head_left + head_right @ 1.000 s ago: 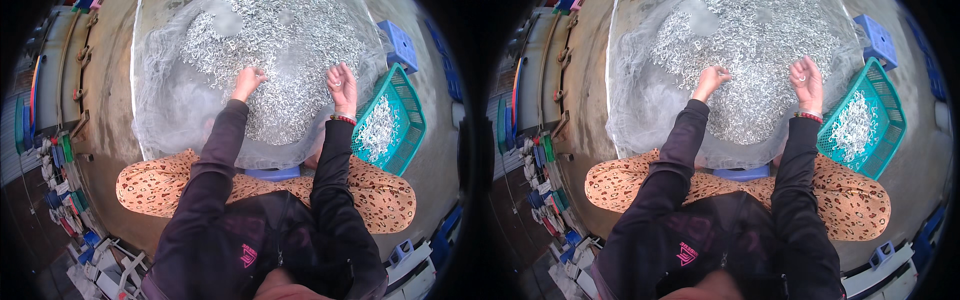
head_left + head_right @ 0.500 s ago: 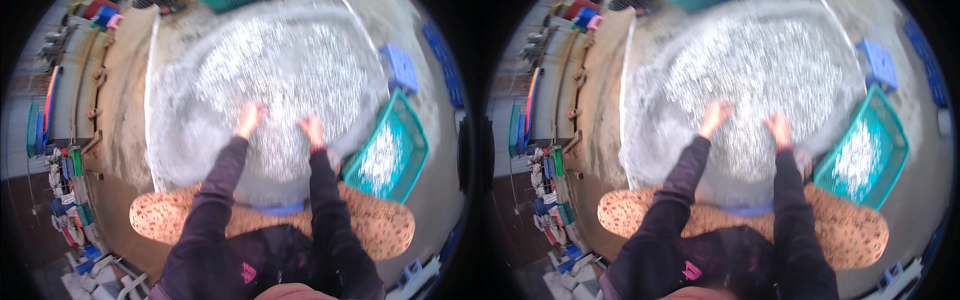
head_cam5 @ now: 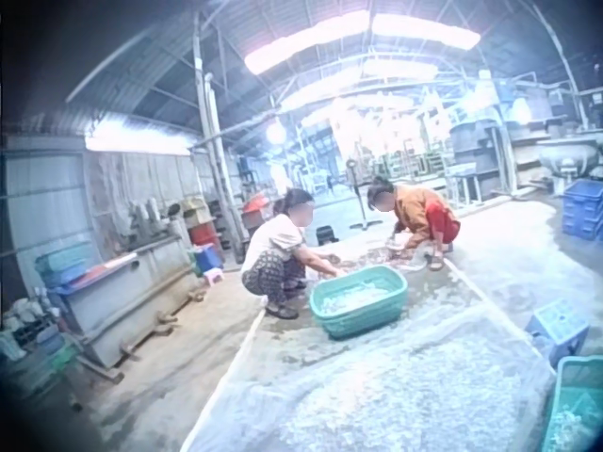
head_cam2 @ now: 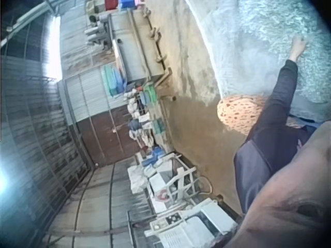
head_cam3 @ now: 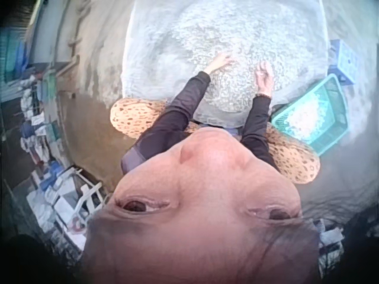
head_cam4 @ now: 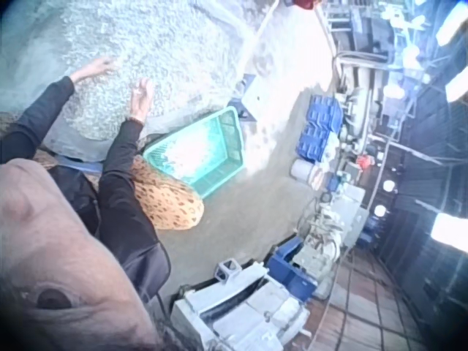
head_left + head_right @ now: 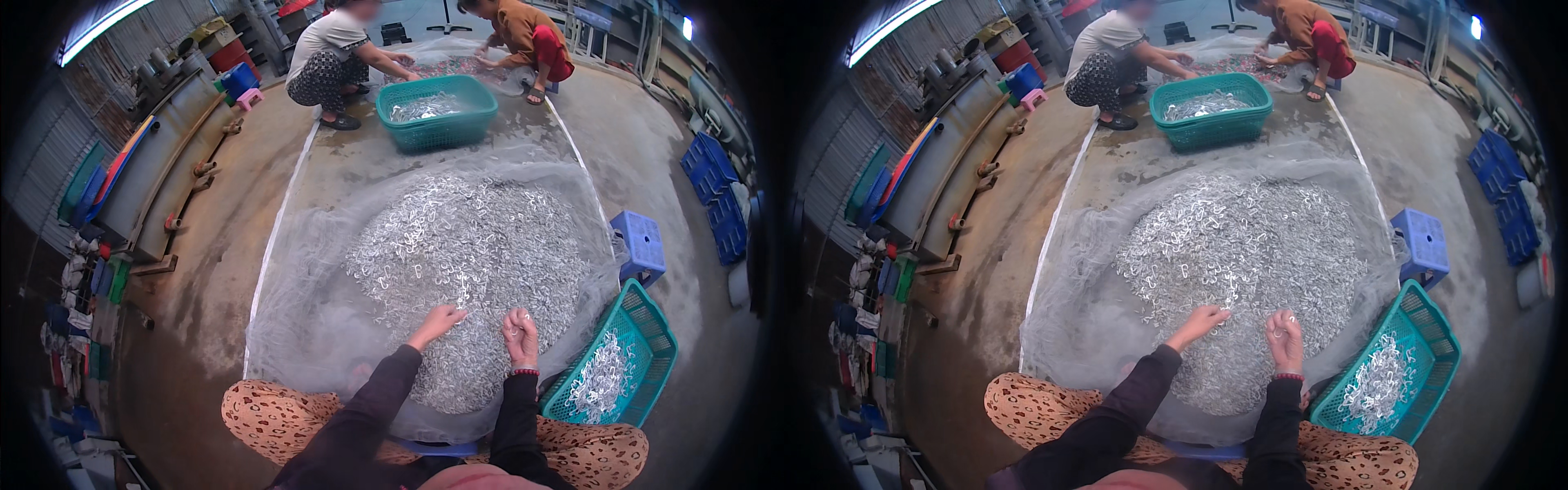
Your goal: The person sits on a low stool and sorts small silver metal pieces from a large pile on a plastic sheet, placing selected pieces into a green basket. Other workers are visible nearby performing similar sorting tasks.
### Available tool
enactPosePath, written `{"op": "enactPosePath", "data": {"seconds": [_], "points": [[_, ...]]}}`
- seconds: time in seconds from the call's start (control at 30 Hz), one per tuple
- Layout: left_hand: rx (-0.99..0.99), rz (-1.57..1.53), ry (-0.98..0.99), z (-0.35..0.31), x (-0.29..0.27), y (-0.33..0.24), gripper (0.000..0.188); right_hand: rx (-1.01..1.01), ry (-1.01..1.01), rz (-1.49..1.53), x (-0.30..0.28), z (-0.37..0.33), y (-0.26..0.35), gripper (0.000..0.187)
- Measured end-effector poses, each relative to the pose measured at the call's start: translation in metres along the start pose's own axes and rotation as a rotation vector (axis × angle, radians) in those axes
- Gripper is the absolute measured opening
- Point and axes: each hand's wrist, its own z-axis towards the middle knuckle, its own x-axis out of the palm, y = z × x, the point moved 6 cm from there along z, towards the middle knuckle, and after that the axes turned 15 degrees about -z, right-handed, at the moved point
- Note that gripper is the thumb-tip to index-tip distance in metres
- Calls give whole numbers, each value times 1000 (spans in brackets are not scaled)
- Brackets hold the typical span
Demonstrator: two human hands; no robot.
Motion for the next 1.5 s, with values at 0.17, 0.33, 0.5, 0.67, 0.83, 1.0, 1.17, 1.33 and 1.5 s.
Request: {"op": "enactPosePath", "data": {"seconds": [0.17,0.33,0.5,0.67,0.83,1.0,1.17,1.33,1.5], "points": [[-112,-1290,111,-27,-17,-22,19,-62,34,22,14,-1,16,12],[-125,-1115,31,-14,-21,-15,16,-113,223,180,24,4,22,24],[56,447,-135,19,-11,19,25,57,16,167,6,11,8,31],[71,692,-26,21,32,33,37,147,-141,19,-2,12,1,25],[293,453,93,-7,11,-7,29,173,-135,-24,-3,9,1,23],[-12,-1041,226,-25,-53,-29,17,186,-94,-594,-5,7,-5,42],[76,-1213,30,-37,-67,-52,10,354,4,-1149,2,28,-62,31],[-178,-536,-83,-11,-61,-2,23,109,24,-2051,9,36,-119,25],[31,601,-275,1,-48,33,26,160,50,-2159,-7,37,-129,17]]}}
